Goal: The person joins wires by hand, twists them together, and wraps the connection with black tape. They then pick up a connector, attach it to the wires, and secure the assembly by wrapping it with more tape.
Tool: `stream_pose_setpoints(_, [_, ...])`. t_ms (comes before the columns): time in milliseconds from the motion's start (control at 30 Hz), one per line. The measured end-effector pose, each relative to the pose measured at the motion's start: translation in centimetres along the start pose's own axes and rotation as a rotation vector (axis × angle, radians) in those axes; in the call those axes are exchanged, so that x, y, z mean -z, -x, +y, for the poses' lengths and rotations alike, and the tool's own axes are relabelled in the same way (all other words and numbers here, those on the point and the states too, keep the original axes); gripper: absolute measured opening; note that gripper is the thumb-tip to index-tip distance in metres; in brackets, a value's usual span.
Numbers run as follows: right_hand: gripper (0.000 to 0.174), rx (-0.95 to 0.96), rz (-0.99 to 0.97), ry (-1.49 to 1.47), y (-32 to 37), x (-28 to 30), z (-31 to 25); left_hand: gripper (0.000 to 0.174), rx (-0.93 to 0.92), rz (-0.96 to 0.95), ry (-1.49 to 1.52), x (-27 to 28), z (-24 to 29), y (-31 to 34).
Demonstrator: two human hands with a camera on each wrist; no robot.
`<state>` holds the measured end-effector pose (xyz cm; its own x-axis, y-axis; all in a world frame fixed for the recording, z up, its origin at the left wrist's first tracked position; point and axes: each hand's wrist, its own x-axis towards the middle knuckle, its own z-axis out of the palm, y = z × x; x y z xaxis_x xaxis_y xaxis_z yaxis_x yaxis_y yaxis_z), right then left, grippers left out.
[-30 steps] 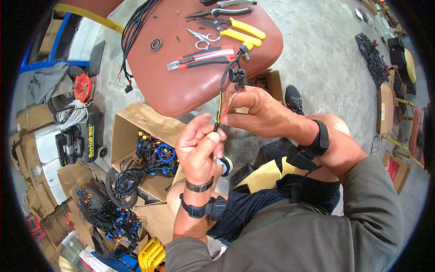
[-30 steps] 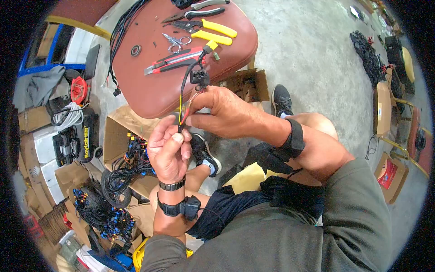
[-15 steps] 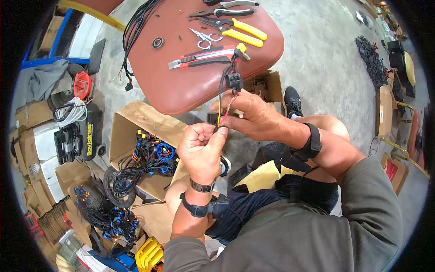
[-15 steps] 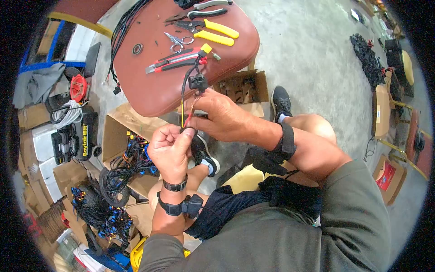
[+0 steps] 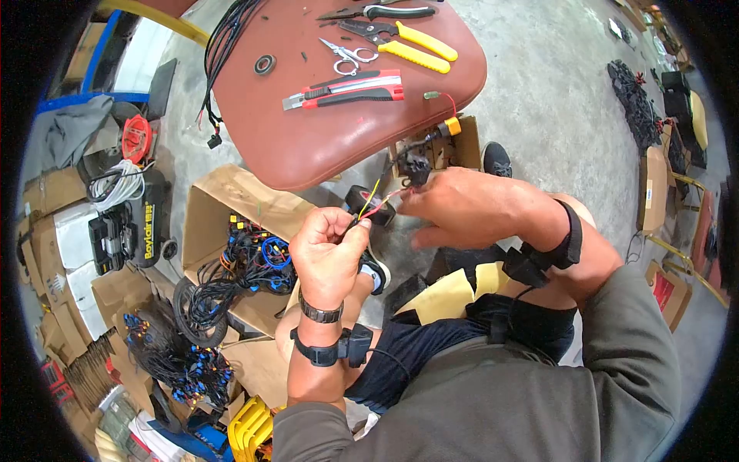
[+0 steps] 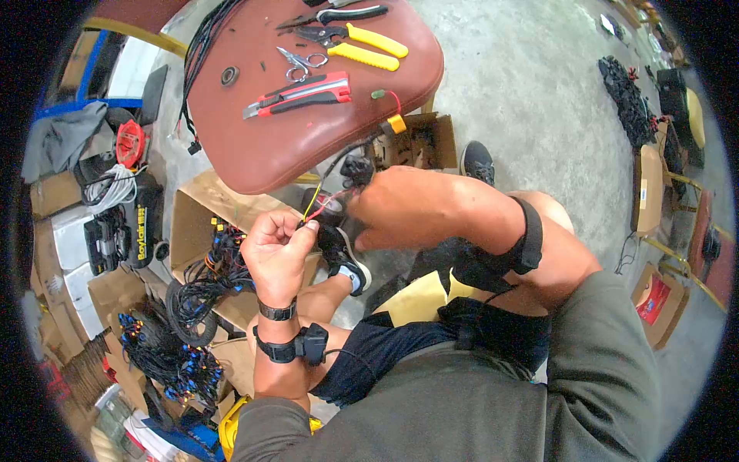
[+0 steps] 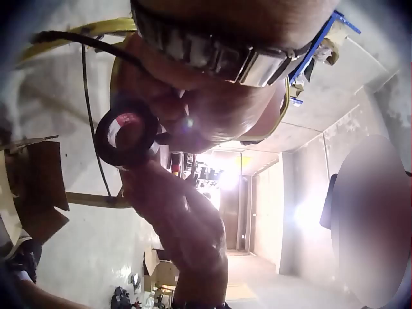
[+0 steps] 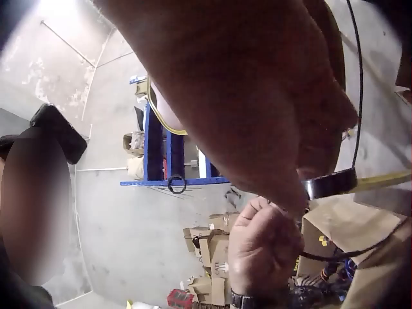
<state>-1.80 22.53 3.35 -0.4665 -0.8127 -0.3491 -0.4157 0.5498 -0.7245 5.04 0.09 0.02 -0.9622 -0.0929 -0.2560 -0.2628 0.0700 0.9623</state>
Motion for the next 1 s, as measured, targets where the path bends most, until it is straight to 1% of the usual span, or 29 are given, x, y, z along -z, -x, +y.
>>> stream_pose_setpoints(67, [0.031,0.083,-0.079,0.053,0.6,0.0,0.0,0.017,-0.003,-0.039,-0.053,0.3,-0.1,0.3])
stream_pose_setpoints(167, [0.023,0.344,-0.133,-0.419,1.4,1.0,-0.5,0.015,-0.025,-0.115,-0.143,0.7,-0.5,0.6])
stream_pose_setpoints(200, [0.022,0.388,-0.083,-0.512,1.4,1.5,-0.4,0.013,-0.038,-0.139,-0.172,0.8,-0.8,0.7])
stream_pose_setpoints(233, [0.021,0.323,-0.019,-0.532,1.5,2.1,-0.4,0.011,-0.051,-0.168,-0.2,0.7,-0.8,0.8])
stream_pose_setpoints(267, [0.023,0.18,0.137,-0.479,0.9,1.5,0.3,0.011,-0.032,-0.218,-0.267,0.5,-0.4,1.2])
stream_pose_setpoints(300, [0.025,0.043,0.292,-0.416,-0.1,0.6,1.1,0.011,-0.072,-0.242,-0.287,0.4,-0.5,1.2])
stream_pose_setpoints(400, [0.034,-0.034,0.253,-0.317,-1.4,-1.0,2.1,0.01,-0.184,-0.296,-0.349,-0.1,-0.6,1.2])
stream_pose_setpoints(533, [0.043,-0.133,0.086,-0.147,-2.8,-2.2,2.3,0.011,-0.323,-0.322,-0.439,-0.9,-0.3,1.2])
stream_pose_setpoints(567, [0.041,-0.121,0.099,-0.151,-3.1,-2.6,2.5,0.011,-0.365,-0.323,-0.46,-1.0,-0.3,1.2])
stream_pose_setpoints(600, [0.041,-0.106,0.109,-0.155,-3.4,-2.9,2.6,0.014,-0.33,-0.328,-0.525,-1.1,0.2,1.4])
stream_pose_setpoints(633, [0.041,-0.087,0.116,-0.158,-3.6,-3.1,2.5,0.014,-0.418,-0.336,-0.56,-1.2,0.1,1.4])
stream_pose_setpoints(667, [0.039,-0.13,0.049,-0.175,-3.8,-2.9,2.4,0.014,-0.504,-0.341,-0.597,-1.4,-0.1,1.2])
stream_pose_setpoints(700, [0.037,-0.11,0.066,-0.196,-3.8,-2.8,2.2,0.014,-0.588,-0.341,-0.635,-1.5,-0.4,1.1])
stream_pose_setpoints(733, [0.036,-0.088,0.077,-0.218,-3.7,-2.8,2.2,0.018,-0.606,-0.357,-0.679,-1.6,-0.5,1.3])
stream_pose_setpoints(767, [0.035,-0.065,0.086,-0.241,-3.7,-2.9,2.2,0.017,-0.662,-0.344,-0.734,-2.1,-0.4,1.5])
stream_pose_setpoints(833, [0.033,-0.068,0.038,-0.282,-3.9,-3.2,2.2,0.014,-0.712,-0.389,-0.81,-2.6,-0.6,2.1])
stream_pose_setpoints(900, [0.033,-0.1,-0.02,-0.3,-4.1,-3.2,2.0,0.012,-0.764,-0.386,-0.817,-3.3,-1.1,2.5])
stream_pose_setpoints(933, [0.035,-0.112,-0.015,-0.29,-4.0,-3.3,1.6,0.012,-0.792,-0.389,-0.819,-3.5,-1.3,2.7])
stream_pose_setpoints(1000, [0.036,-0.142,-0.07,-0.287,-4.2,-3.2,1.2,0.011,-0.81,-0.386,-0.854,-3.7,-1.3,3.0])
